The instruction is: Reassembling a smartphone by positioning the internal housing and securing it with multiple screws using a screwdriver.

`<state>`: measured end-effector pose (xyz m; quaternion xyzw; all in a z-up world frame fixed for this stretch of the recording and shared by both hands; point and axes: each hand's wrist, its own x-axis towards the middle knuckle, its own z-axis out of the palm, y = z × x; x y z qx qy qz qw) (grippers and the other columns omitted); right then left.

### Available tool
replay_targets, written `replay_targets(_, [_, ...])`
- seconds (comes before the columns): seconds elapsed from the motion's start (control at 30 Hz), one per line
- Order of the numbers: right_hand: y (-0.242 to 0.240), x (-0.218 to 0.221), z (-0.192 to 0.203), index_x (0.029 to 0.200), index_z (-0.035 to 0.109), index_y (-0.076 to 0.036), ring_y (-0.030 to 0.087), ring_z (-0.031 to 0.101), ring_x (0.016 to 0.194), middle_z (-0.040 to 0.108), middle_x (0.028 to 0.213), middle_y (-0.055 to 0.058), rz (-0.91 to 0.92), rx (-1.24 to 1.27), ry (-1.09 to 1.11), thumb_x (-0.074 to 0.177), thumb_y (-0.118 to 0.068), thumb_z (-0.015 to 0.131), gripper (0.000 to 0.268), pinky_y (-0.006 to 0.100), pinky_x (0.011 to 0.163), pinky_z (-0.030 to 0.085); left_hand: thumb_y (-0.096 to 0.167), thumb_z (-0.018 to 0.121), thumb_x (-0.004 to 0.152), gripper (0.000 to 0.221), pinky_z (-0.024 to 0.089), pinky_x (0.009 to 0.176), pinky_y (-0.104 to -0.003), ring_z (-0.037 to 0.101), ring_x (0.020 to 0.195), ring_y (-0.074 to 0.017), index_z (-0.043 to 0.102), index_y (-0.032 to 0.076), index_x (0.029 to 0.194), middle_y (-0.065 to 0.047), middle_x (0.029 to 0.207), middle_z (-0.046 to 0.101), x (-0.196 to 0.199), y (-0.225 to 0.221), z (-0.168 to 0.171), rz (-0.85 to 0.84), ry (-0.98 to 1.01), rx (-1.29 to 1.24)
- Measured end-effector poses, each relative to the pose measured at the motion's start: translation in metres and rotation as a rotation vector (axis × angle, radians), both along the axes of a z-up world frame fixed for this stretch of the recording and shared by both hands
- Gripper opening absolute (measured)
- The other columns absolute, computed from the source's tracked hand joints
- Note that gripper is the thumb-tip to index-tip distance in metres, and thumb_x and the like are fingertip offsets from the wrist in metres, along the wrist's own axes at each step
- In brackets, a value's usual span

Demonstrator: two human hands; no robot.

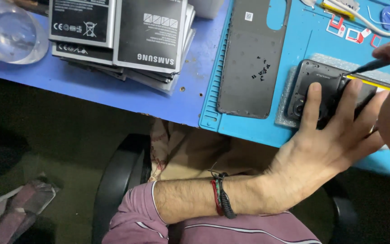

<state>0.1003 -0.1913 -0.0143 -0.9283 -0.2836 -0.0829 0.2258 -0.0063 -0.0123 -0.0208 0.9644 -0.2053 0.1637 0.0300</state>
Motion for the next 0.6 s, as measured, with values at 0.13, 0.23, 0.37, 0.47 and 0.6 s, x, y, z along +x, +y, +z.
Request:
replay_targets(0.13, [0.081,0.004,0.051,0.141,0.071,0.015,0.037,0.058,0.099,0.061,0.116,0.025,0.237,-0.084,-0.027,0.134,0.016,0.046,0.025,0.05,0.098,0.048,0.056,0.081,0.109,0.057,0.048,0.131,-0.059,0.052,0.157,-0.0205,0.047,0.051,0.155,0.007,0.165,0.049,0.0,-0.005,-0.004,0.104,-0.097,-0.104])
replay_targets(0.23, [0.114,0.012,0.068,0.146,0.083,0.004,0.033,0.064,0.1,0.066,0.116,0.018,0.423,-0.249,-0.164,0.119,0.019,0.07,0.033,0.047,0.086,0.047,0.049,0.081,0.104,0.059,0.049,0.133,-0.055,0.056,0.151,-0.0163,0.046,0.046,0.152,0.011,0.156,0.061,-0.002,-0.001,-0.001,0.15,-0.127,-0.135])
replay_targets(0.37, [0.128,0.02,0.058,0.133,0.09,-0.013,0.027,0.072,0.102,0.076,0.129,0.01,0.459,-0.313,-0.229,0.11,0.015,0.082,0.037,0.041,0.081,0.055,0.047,0.073,0.103,0.055,0.051,0.13,-0.048,0.056,0.143,-0.0182,0.047,0.042,0.151,0.01,0.148,0.063,-0.005,0.001,-0.003,0.142,-0.124,-0.12])
replay_targets(0.47, [0.128,0.021,0.057,0.133,0.089,-0.018,0.023,0.07,0.093,0.075,0.13,0.008,0.436,-0.391,-0.246,0.111,0.008,0.085,0.034,0.039,0.072,0.051,0.041,0.073,0.1,0.057,0.052,0.128,-0.048,0.057,0.145,-0.0177,0.047,0.043,0.151,0.012,0.149,0.066,-0.006,0.0,-0.006,0.119,-0.099,-0.155])
replay_targets(0.6, [0.127,0.026,0.054,0.135,0.087,-0.022,0.02,0.075,0.105,0.077,0.132,0.0,0.436,-0.471,-0.288,0.115,-0.006,0.089,0.025,0.038,0.072,0.053,0.059,0.077,0.108,0.063,0.049,0.131,-0.051,0.056,0.148,-0.0146,0.04,0.039,0.155,0.01,0.152,0.058,-0.004,-0.001,-0.005,0.118,-0.101,-0.085])
